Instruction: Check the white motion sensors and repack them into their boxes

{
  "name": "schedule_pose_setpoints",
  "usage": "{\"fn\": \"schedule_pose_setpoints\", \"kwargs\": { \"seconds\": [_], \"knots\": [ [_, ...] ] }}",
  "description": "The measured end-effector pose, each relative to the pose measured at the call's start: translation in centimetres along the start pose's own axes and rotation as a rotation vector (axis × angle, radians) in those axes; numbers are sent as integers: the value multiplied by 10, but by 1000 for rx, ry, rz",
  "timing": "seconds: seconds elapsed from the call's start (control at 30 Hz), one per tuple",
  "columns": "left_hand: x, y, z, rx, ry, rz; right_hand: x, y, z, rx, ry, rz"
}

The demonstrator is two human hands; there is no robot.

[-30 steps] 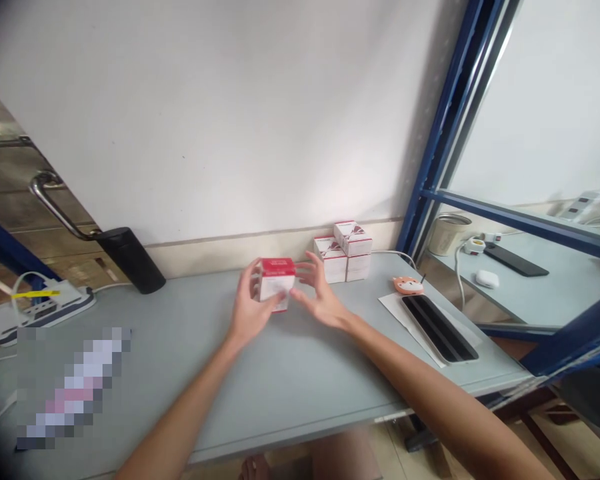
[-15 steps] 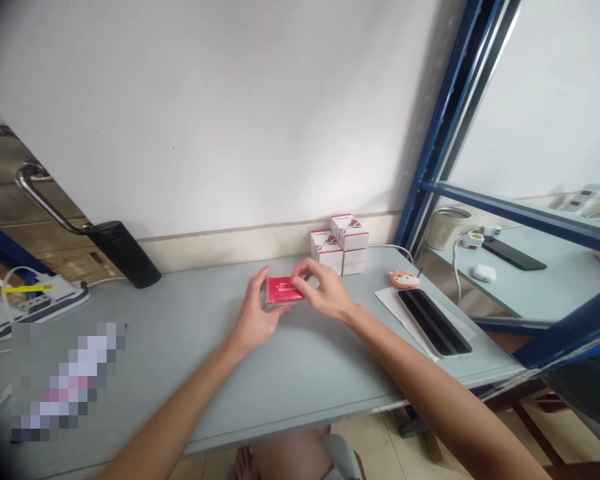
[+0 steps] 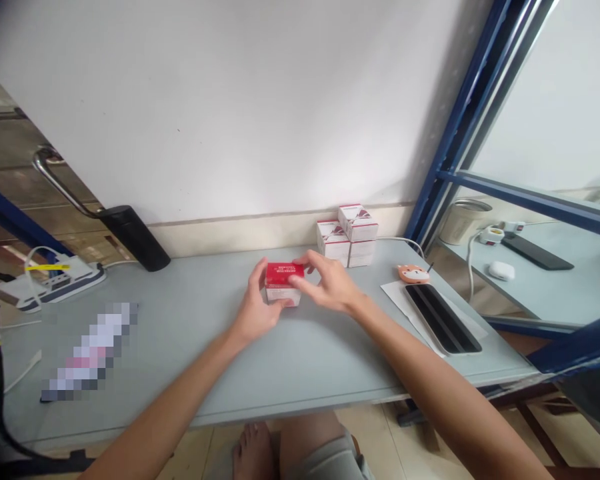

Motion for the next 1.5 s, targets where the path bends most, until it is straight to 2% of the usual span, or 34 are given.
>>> {"fn": "schedule_pose_setpoints", "kwargs": {
  "seconds": [0.1,0.17,0.27,0.33,0.43,0.5,0.57,0.63,0.67,0.73,0.8,0.87,0.93,1.03,1.13,1.27,1.37,1.43,1.5],
  "knots": [
    [-3,3,-6,57,124,2,4,-6,-2,136,74,-103],
    [-2,0,-13,107,211,-20,8,-4,-5,214,161,-110],
    [4,-5,-35,282,464,-24,10,14,-15,436,377,40],
    [7,-3,-50,362,615,58,8,29,-19,515,459,188],
    [10,3,-60,289,660,234,5,41,-21,484,453,273],
    [12,3,-61,209,605,280,5,35,-21,451,413,171],
    [13,1,-55,152,476,252,4,18,-12,398,302,-26],
    [12,-2,-46,94,329,172,-2,1,9,254,50,-171],
    [12,-4,-41,58,268,115,-7,-3,23,149,-105,-176],
    [10,-5,-34,-10,194,13,-18,1,43,-102,-378,-91],
    [9,-5,-29,-52,154,-34,-25,6,49,-304,-507,-23],
    [10,-6,-26,-32,127,-51,-24,4,47,-405,-525,-69],
    [13,-12,-25,58,151,-96,-18,-2,41,-417,-482,-156],
    [18,-25,-30,257,300,-162,-10,-5,31,-428,-358,-231],
    [22,-29,-36,433,508,-115,-8,2,25,-406,-223,-234],
    [22,-25,-44,533,717,-35,-8,18,16,-216,-37,-178],
    [21,-22,-44,532,705,6,-7,25,3,-33,87,-138],
    [22,-20,-42,484,624,75,-5,25,-5,32,133,-144],
    [24,-19,-37,377,485,126,-4,24,-9,42,127,-149]
  ]
}}
Point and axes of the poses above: each hand's wrist, its own x-axis towards the middle knuckle, its own y-axis out of the palm, z = x × y, the point moved 6 cm from there along x, towards the middle knuckle, and after that the axes turned 15 degrees about y, right-handed, at the moved point
